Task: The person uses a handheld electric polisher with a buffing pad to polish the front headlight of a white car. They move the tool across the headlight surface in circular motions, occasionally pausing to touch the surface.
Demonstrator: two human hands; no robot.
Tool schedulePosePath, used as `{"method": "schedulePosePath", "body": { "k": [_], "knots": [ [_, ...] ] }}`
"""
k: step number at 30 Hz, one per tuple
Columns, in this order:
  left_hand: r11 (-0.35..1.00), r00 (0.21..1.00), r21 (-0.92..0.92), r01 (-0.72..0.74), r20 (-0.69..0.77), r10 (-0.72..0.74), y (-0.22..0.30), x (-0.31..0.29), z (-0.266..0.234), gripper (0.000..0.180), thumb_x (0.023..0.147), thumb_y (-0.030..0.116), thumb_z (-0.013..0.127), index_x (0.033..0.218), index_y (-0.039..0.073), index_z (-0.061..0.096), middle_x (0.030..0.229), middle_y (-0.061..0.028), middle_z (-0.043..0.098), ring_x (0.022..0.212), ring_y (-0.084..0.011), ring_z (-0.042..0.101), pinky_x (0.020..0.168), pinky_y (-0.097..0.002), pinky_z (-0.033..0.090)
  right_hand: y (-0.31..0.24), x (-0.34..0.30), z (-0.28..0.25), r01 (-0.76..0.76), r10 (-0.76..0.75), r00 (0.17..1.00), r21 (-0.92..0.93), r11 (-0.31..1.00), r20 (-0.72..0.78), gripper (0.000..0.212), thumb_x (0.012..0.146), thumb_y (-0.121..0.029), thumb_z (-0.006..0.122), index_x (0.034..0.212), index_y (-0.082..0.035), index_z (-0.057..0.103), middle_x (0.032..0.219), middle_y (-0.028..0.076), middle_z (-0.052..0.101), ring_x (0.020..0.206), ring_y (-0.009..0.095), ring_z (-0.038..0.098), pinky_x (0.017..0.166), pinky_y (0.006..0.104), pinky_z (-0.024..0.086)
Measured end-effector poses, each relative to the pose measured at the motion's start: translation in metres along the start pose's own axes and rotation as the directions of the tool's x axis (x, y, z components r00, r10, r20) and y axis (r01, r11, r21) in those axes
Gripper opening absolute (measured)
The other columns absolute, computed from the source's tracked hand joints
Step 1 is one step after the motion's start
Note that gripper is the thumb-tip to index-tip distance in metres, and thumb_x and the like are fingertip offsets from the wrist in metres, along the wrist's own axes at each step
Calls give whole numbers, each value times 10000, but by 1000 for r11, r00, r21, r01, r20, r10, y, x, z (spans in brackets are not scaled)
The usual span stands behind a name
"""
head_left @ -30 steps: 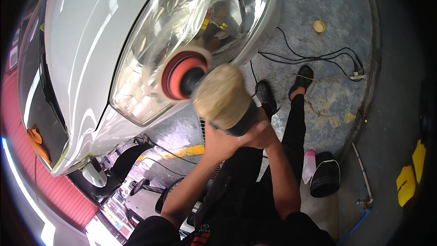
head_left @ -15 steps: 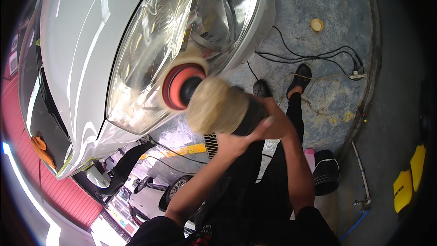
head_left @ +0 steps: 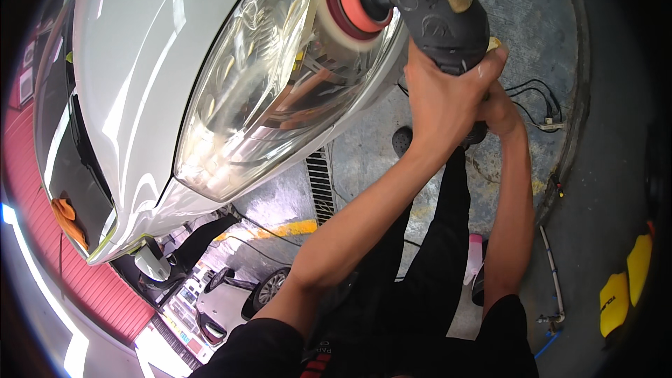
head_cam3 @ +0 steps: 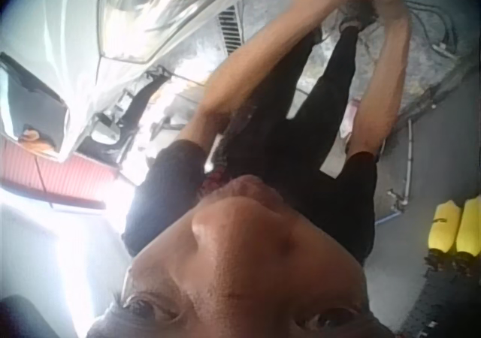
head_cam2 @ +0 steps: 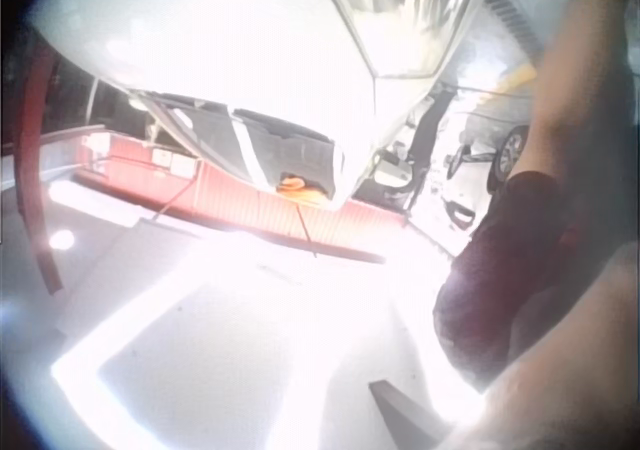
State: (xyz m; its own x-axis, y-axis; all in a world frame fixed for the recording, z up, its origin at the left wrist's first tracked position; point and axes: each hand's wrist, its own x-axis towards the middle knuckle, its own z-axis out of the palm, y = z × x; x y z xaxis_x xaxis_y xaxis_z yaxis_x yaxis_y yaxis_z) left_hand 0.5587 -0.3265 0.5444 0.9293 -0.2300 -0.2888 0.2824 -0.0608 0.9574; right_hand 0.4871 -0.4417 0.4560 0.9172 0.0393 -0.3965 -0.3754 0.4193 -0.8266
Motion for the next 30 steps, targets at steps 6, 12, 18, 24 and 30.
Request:
{"method": "schedulePosePath", "body": {
  "k": [6,12,18,24,30],
  "knots": [
    [998,996,15,62,59,-62,1,-31,-31,486,788,184,918,1112,-33,629,1001,-105,737,891,-179,713,816,-347,580,33,-18,31,122,-121,992,-47,991,39,905,607,-36,855,1457,16,548,1329,97,673,1263,230,620,1119,387,453],
    [996,994,27,84,70,-86,2,-53,-54,445,784,191,932,1071,-26,670,979,-84,746,886,-172,718,816,-337,578,44,-35,59,77,-78,995,16,997,60,893,596,-61,890,1430,3,576,1287,80,695,1191,204,652,1039,371,509],
    [989,988,62,131,75,-136,2,-68,-69,436,770,199,943,1046,-21,688,993,-99,758,900,-177,727,828,-340,580,60,-48,71,74,-72,995,-30,997,68,882,587,-78,898,1409,2,588,1219,69,711,1112,193,670,980,365,529],
    [981,979,85,176,89,-184,2,-79,-84,492,740,215,968,1060,-29,685,1006,-117,766,905,-190,738,836,-347,585,61,-55,94,162,-160,986,-30,986,54,829,628,-121,927,1383,13,611,1242,97,724,1133,198,677,1008,372,530],
    [971,970,91,220,82,-227,1,-92,-100,539,732,209,984,1097,-34,670,1041,-122,767,944,-189,742,854,-352,593,63,-61,110,116,-120,987,37,993,108,805,662,-166,962,1365,25,621,1276,109,727,1160,201,682,1037,377,528]
  ]
}}
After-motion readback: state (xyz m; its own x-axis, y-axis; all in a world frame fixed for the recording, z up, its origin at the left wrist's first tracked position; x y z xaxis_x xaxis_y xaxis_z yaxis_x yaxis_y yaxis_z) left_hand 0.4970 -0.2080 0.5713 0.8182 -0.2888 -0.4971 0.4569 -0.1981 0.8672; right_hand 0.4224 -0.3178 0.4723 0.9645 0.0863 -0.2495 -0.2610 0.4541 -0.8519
